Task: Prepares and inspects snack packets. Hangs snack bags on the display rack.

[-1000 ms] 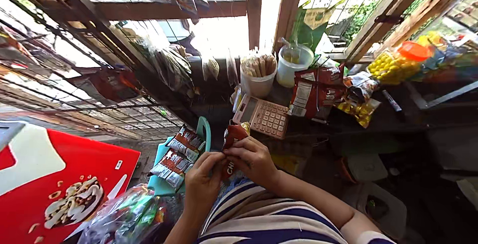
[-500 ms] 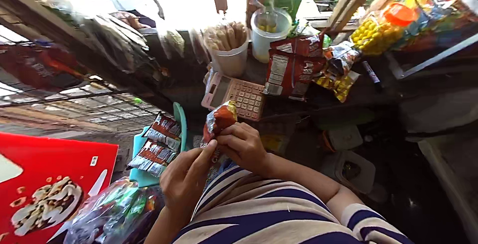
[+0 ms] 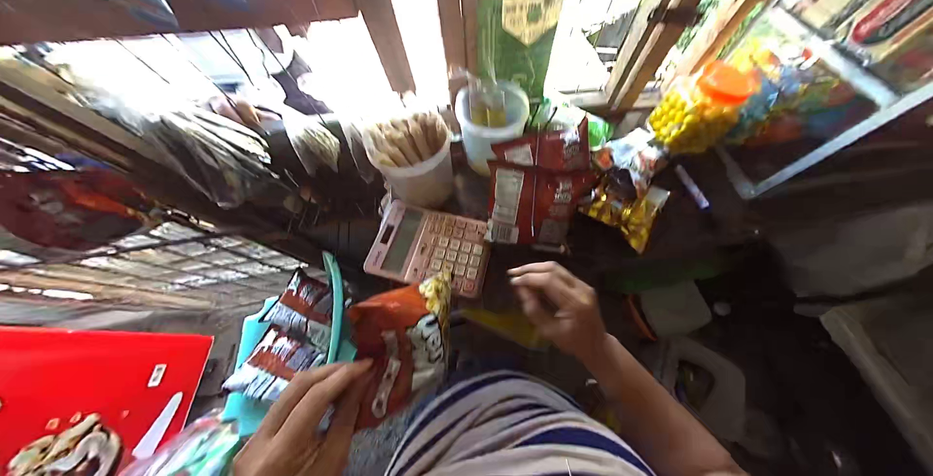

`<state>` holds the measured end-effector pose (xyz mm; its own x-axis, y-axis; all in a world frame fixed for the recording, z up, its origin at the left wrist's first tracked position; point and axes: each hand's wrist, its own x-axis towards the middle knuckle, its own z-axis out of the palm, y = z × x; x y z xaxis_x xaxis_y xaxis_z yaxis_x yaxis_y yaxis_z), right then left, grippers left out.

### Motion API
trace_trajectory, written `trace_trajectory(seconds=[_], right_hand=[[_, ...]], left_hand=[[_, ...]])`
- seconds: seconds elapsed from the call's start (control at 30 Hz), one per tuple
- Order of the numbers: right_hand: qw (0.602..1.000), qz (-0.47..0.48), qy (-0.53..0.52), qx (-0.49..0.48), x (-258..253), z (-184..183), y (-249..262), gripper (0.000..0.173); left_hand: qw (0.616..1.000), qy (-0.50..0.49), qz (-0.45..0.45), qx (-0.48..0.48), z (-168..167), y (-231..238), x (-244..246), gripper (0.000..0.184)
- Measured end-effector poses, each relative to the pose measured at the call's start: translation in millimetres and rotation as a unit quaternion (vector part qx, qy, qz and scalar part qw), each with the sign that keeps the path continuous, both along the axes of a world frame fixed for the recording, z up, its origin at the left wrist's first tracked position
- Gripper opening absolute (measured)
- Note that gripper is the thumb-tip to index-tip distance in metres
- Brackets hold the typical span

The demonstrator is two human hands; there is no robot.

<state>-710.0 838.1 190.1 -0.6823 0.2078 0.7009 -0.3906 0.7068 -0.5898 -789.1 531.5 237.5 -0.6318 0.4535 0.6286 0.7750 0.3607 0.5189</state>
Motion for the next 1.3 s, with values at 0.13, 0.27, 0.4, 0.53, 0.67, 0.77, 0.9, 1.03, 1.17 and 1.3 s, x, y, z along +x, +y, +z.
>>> trace_trajectory(seconds=[0.13, 0.27, 0.4, 0.53, 0.67, 0.77, 0.9, 1.03, 1.17, 1.3], right_hand=[[0.960, -0.186, -0.194, 0.076, 23.9, -8.5, 81.3, 0.019], [0.927, -0.119, -0.326, 0.143, 23.7, -8.5, 111.0, 0.032], [0.884, -0.048, -0.428, 0.184, 8.7, 25.5, 116.7, 0.037], [0.806, -0.031, -0.549, 0.221, 12.3, 46.9, 119.6, 0.029], [0.776, -0.038, -0.594, 0.208, 35.9, 51.0, 124.3, 0.030], [0.759, -0.002, -0.639, 0.126, 67.8, 43.0, 134.5, 0.037], [0.757, 0.054, -0.651, -0.013, 125.0, 23.8, 116.7, 0.037], [0.741, 0.105, -0.653, -0.116, 146.0, 1.7, 51.1, 0.034], [0.743, 0.076, -0.655, -0.113, 143.1, -0.6, 11.6, 0.028], [0.665, -0.046, -0.745, 0.009, 130.9, -34.5, 2.4, 0.033]], left_hand=[[0.999, -0.034, -0.015, 0.027, 11.5, -19.6, 5.1, 0.009], [1.000, -0.008, 0.008, 0.012, 13.9, -24.2, 16.2, 0.013], [1.000, -0.002, 0.023, 0.002, 9.0, -25.4, 27.0, 0.015], [0.999, -0.018, 0.030, -0.001, 5.4, -33.4, 34.6, 0.015], [0.998, -0.036, 0.046, -0.001, 0.5, -47.9, 34.6, 0.016], [0.997, -0.036, 0.062, 0.002, -0.6, -60.7, 30.8, 0.019], [0.994, -0.033, 0.103, -0.002, -1.7, -94.2, 27.2, 0.023], [0.982, -0.064, 0.178, -0.029, -7.3, -153.4, 28.8, 0.029], [0.955, -0.093, 0.270, -0.083, -2.5, -241.8, 32.7, 0.034], [0.928, -0.123, 0.334, -0.109, -19.9, -306.4, 34.7, 0.038]])
